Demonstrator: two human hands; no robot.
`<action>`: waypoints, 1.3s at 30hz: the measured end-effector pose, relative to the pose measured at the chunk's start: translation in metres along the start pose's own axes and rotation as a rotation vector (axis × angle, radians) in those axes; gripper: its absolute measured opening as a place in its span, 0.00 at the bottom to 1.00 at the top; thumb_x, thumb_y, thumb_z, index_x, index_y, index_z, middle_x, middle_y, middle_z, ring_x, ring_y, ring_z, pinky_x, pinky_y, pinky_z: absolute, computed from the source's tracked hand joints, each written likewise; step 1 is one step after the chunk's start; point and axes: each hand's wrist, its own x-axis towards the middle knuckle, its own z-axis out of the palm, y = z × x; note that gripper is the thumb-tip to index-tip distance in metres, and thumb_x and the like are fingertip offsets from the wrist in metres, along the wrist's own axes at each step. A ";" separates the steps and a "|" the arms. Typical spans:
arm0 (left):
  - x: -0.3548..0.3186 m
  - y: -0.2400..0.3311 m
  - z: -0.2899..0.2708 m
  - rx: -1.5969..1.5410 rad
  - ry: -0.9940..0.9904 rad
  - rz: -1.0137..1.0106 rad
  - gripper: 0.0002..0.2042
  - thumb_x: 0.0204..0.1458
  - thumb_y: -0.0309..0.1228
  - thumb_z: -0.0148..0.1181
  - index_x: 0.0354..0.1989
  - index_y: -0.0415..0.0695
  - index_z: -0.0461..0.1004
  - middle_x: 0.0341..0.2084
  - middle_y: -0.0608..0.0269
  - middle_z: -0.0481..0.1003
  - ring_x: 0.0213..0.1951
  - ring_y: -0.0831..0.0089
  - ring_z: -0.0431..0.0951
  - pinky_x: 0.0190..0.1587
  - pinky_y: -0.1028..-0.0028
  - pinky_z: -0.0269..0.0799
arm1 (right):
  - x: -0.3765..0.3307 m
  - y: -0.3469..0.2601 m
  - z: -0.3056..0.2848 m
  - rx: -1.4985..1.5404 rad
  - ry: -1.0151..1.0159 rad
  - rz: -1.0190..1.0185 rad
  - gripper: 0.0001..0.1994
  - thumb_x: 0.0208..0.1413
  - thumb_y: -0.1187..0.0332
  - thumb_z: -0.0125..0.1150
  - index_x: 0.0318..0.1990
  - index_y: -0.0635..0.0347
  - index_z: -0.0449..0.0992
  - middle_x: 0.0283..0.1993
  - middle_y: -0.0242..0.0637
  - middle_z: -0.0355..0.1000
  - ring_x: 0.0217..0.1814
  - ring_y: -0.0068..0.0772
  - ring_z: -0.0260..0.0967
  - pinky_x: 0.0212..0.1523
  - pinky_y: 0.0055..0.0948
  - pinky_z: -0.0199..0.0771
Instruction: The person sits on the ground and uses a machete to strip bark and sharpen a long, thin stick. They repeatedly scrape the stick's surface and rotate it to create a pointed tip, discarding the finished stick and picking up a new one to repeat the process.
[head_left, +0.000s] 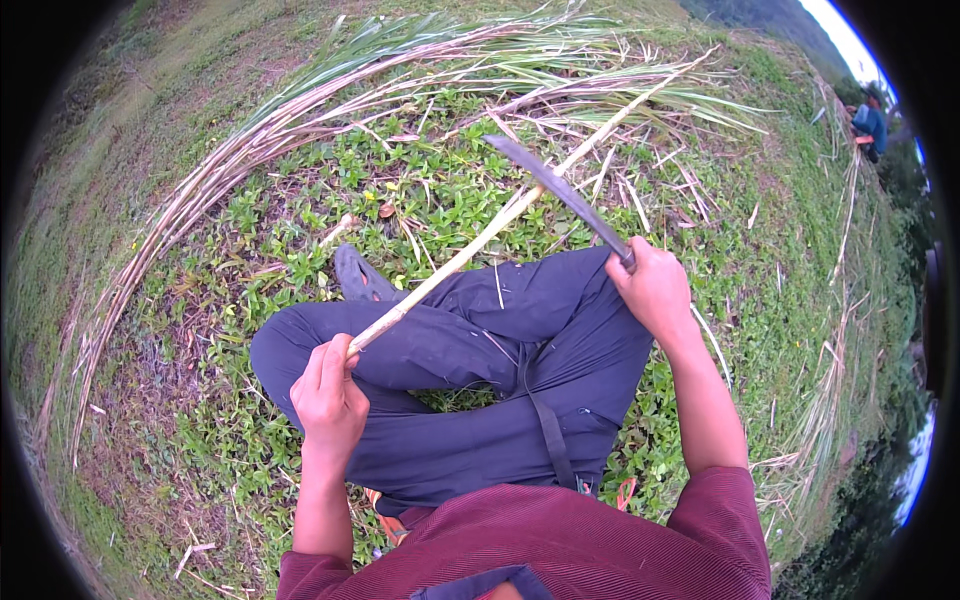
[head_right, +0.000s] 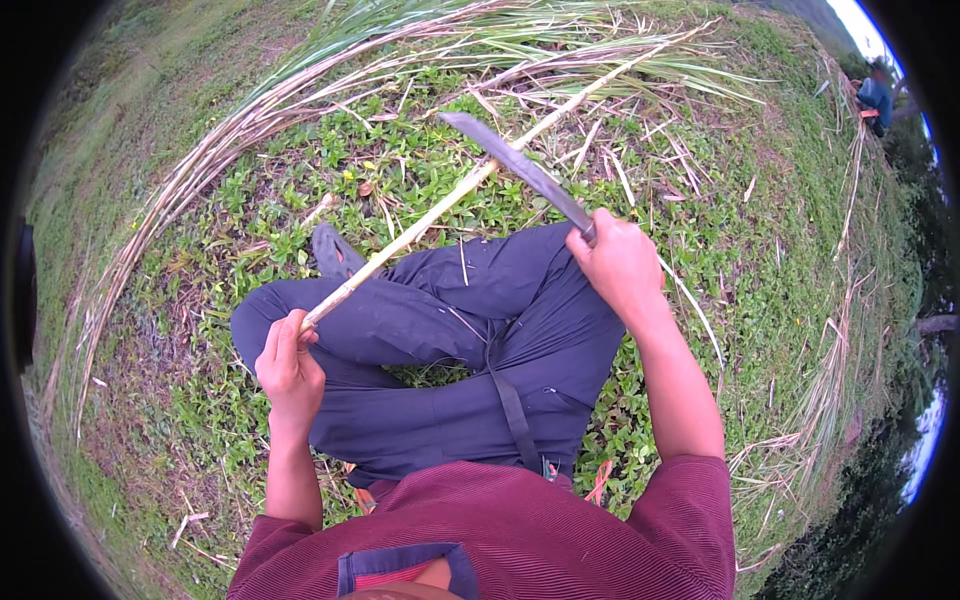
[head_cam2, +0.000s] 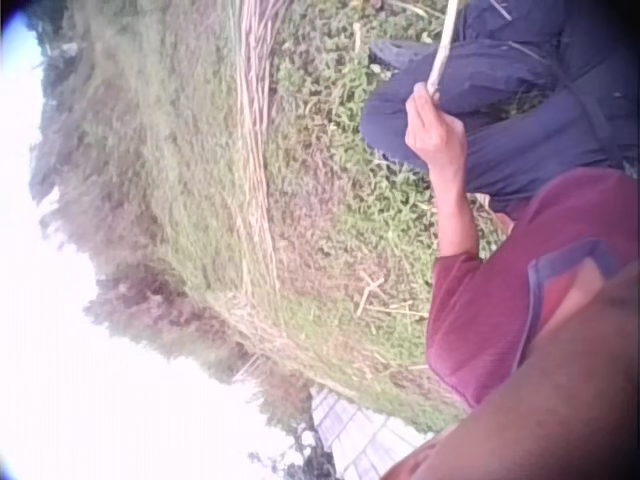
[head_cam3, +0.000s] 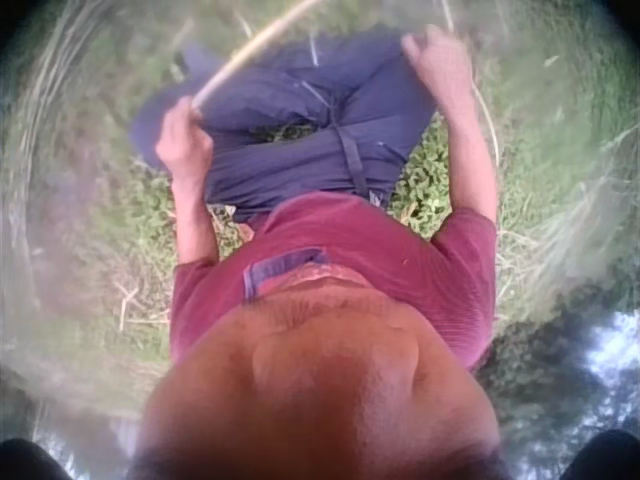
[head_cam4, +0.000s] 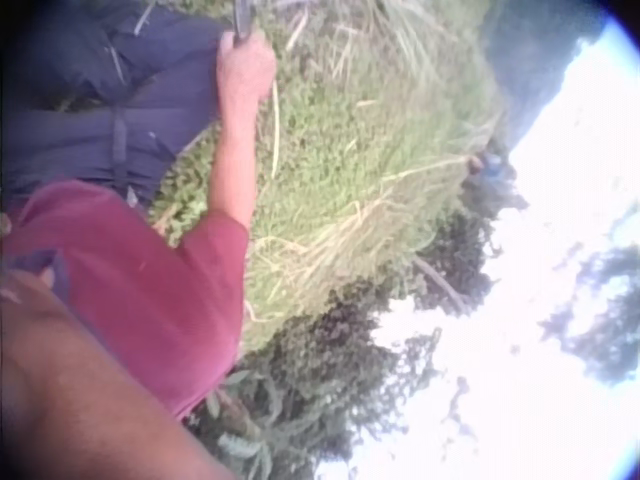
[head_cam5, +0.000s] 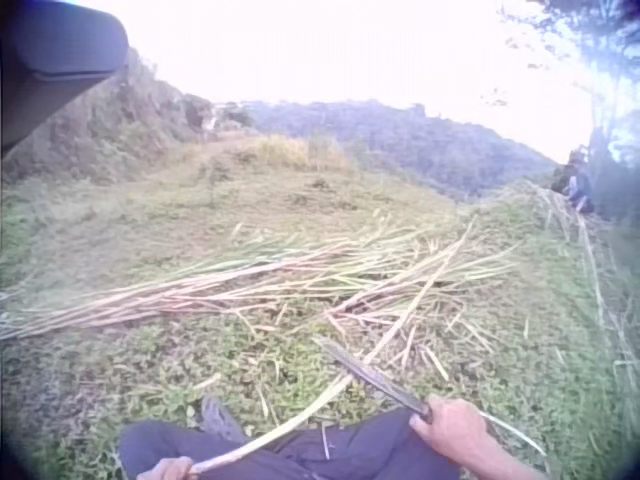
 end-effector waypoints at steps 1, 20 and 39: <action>0.000 -0.001 -0.001 -0.026 -0.009 -0.042 0.14 0.49 0.09 0.56 0.44 0.33 0.74 0.30 0.53 0.76 0.27 0.64 0.80 0.30 0.69 0.77 | -0.010 -0.015 -0.006 -0.013 -0.082 -0.089 0.16 0.57 0.56 0.63 0.33 0.61 0.73 0.28 0.47 0.77 0.30 0.54 0.78 0.34 0.49 0.78; 0.004 0.016 0.022 -1.612 -1.052 -1.388 0.21 0.72 0.45 0.34 0.38 0.39 0.67 0.17 0.58 0.67 0.13 0.65 0.74 0.10 0.71 0.71 | -0.026 -0.003 -0.016 -0.151 -0.209 -0.319 0.16 0.52 0.56 0.67 0.34 0.58 0.71 0.28 0.41 0.77 0.29 0.49 0.78 0.31 0.47 0.77; 0.046 0.025 -0.003 -1.053 -0.774 -1.094 0.21 0.70 0.45 0.49 0.26 0.44 0.66 0.12 0.79 0.54 0.12 0.87 0.48 0.14 0.80 0.43 | 0.067 0.079 0.008 0.011 -0.141 0.138 0.18 0.57 0.53 0.60 0.36 0.63 0.78 0.31 0.52 0.78 0.35 0.56 0.78 0.42 0.51 0.78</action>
